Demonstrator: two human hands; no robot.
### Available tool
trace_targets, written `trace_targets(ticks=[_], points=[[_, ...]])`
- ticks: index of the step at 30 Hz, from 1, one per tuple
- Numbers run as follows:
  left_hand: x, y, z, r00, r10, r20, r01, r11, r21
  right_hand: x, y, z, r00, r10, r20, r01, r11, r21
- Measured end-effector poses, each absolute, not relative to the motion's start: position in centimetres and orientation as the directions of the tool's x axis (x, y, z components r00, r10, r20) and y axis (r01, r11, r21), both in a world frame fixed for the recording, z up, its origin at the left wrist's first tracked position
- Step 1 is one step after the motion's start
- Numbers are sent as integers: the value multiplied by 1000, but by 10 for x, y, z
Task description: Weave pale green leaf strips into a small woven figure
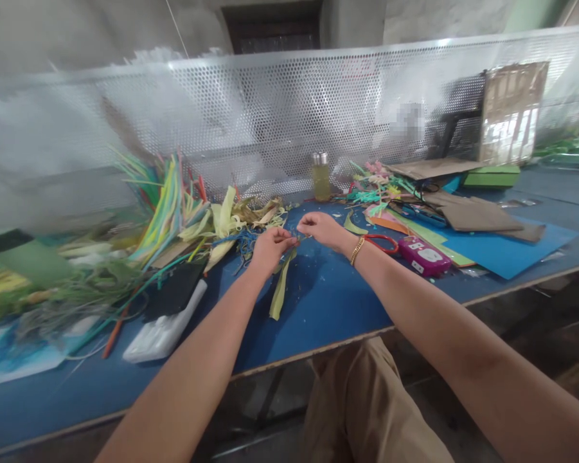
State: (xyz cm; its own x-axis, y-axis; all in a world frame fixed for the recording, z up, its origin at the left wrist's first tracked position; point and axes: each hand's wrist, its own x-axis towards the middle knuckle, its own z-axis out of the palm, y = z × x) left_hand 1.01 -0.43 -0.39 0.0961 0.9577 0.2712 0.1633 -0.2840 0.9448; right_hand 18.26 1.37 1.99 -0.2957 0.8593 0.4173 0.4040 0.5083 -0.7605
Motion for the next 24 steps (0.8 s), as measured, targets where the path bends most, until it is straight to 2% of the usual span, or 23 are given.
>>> trace_targets(ticks=[7, 9, 13, 16, 24], points=[[12, -10, 1, 165, 930, 329, 270, -363, 892, 177, 7, 18, -397, 823, 406, 253, 524, -813], [12, -10, -1, 169, 932, 320, 267, -356, 895, 179, 8, 19, -384, 810, 443, 248, 553, -796], [13, -9, -3, 159, 946, 283, 190, -311, 931, 188, 13, 21, -347, 765, 543, 452, 643, -618], [14, -11, -2, 163, 950, 265, 178, -292, 940, 191, 12, 21, -397, 744, 538, 596, 655, -465], [14, -12, -1, 130, 960, 249, 167, -269, 949, 189, 12, 21, -413, 724, 552, 633, 664, -397]])
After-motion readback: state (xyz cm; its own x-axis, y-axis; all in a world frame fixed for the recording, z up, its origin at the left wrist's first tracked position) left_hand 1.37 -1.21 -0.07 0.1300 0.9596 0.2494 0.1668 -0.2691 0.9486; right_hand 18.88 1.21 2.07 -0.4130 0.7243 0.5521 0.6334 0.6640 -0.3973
